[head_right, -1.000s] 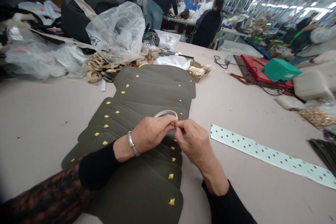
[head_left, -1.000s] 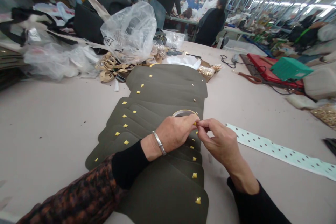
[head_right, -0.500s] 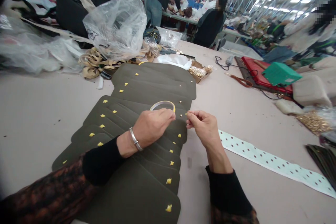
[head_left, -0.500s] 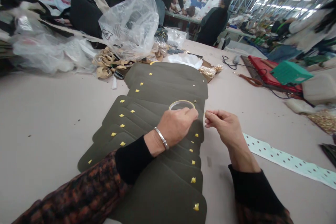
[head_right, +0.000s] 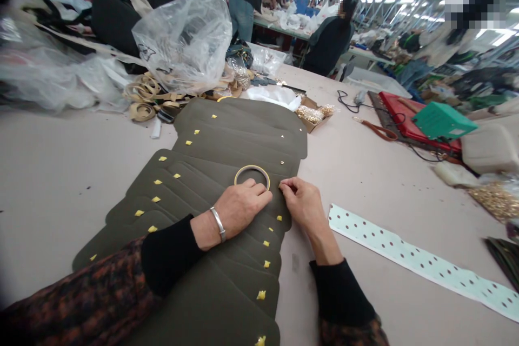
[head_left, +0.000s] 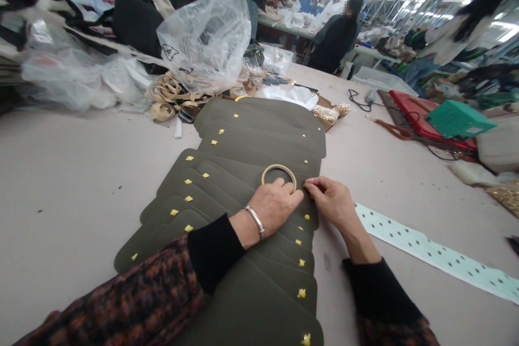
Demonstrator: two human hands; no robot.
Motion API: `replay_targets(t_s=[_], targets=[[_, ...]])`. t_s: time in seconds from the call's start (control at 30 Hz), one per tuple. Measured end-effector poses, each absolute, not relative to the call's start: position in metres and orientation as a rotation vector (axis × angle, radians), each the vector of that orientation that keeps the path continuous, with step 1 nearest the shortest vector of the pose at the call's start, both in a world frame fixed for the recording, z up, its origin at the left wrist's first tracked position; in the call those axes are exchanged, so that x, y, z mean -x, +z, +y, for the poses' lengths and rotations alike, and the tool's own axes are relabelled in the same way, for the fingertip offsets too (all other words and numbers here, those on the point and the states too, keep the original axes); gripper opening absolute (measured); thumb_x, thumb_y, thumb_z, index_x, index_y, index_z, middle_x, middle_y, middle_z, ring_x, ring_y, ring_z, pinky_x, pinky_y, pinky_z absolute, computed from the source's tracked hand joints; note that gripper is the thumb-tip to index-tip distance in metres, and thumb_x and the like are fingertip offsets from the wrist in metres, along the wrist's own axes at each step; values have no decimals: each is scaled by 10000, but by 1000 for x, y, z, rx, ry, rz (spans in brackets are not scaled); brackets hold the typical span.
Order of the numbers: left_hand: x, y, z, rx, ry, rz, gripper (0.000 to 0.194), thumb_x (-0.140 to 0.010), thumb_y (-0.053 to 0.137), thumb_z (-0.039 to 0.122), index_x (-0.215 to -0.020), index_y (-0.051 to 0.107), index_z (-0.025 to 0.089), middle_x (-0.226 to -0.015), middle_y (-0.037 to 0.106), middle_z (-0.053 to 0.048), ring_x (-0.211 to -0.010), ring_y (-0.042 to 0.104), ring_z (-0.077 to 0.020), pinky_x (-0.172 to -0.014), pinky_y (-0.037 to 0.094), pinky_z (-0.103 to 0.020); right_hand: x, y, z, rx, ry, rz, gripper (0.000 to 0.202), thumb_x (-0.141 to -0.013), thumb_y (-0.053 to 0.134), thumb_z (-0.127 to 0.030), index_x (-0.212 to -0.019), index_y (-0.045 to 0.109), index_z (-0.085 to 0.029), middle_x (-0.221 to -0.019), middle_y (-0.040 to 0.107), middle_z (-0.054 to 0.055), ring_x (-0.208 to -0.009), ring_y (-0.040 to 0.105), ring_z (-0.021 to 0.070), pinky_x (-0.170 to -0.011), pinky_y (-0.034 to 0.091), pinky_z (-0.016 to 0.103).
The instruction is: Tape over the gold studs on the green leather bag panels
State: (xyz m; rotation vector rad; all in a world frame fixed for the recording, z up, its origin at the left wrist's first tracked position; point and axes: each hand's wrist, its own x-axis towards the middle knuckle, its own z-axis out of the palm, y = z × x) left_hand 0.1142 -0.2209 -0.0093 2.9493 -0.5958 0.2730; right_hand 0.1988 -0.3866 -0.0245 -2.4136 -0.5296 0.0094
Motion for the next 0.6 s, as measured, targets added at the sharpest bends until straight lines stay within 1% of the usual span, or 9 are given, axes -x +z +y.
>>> replay_targets(t_s=[0.1,0.17,0.23,0.27,0.33,0.43,0.5,0.6], targets=[[-114,-9,-220,-2950,269,-593,132,-937,429,148,-907,556,167,-868,587,-58,-833,529,-214,-624,475,-302,-197,-23,-383,2510,-79,-620,202,-826,517,-303,-842,696,-211,-751,716,32,-634,627,170,-622,451,293],[-113,-10,-219,-2952,267,-592,134,-935,428,141,-917,557,167,-871,587,-55,-830,531,-216,-624,477,-307,-195,-23,-384,2569,-125,-616,206,-827,539,-326,-933,676,-216,-662,684,16,-586,613,178,-591,433,294],[-113,-10,-218,-2954,266,-586,139,-936,422,137,-926,557,168,-878,587,-53,-828,532,-215,-624,477,-307,-194,-23,-389,2577,-175,-554,285,-829,567,-382,-1041,634,-203,-593,645,-6,-548,598,182,-566,424,292],[-113,-10,-218,-2954,267,-583,141,-938,420,139,-928,557,170,-882,587,-53,-828,532,-213,-626,476,-305,-193,-23,-392,2551,-213,-528,316,-833,573,-405,-1064,618,-194,-593,640,-9,-545,597,179,-564,429,290],[-113,-12,-217,-2953,268,-580,139,-941,421,148,-924,557,173,-887,588,-53,-829,531,-209,-636,474,-301,-191,-23,-397,2468,-317,-573,274,-855,556,-402,-1011,626,-187,-679,669,13,-593,612,167,-600,458,286],[-114,-14,-216,-2941,280,-556,136,-943,425,160,-930,559,181,-901,592,-48,-837,530,-205,-660,474,-301,-189,-23,-401,2430,-423,-901,187,-898,492,-287,-903,650,-187,-837,689,56,-738,635,170,-713,485,291],[-116,-16,-215,-2919,286,-517,141,-949,420,174,-942,559,189,-918,597,-42,-847,529,-200,-670,472,-295,-189,-24,-398,2494,-410,-1088,205,-903,457,-225,-896,657,-178,-855,683,74,-788,637,185,-748,489,302],[-118,-16,-210,-2865,300,-427,155,-963,399,197,-976,553,196,-950,601,-39,-884,525,-191,-709,472,-283,-192,-25,-388,2640,-342,-1076,229,-893,446,-199,-911,671,-164,-859,691,91,-780,646,199,-749,490,313]])
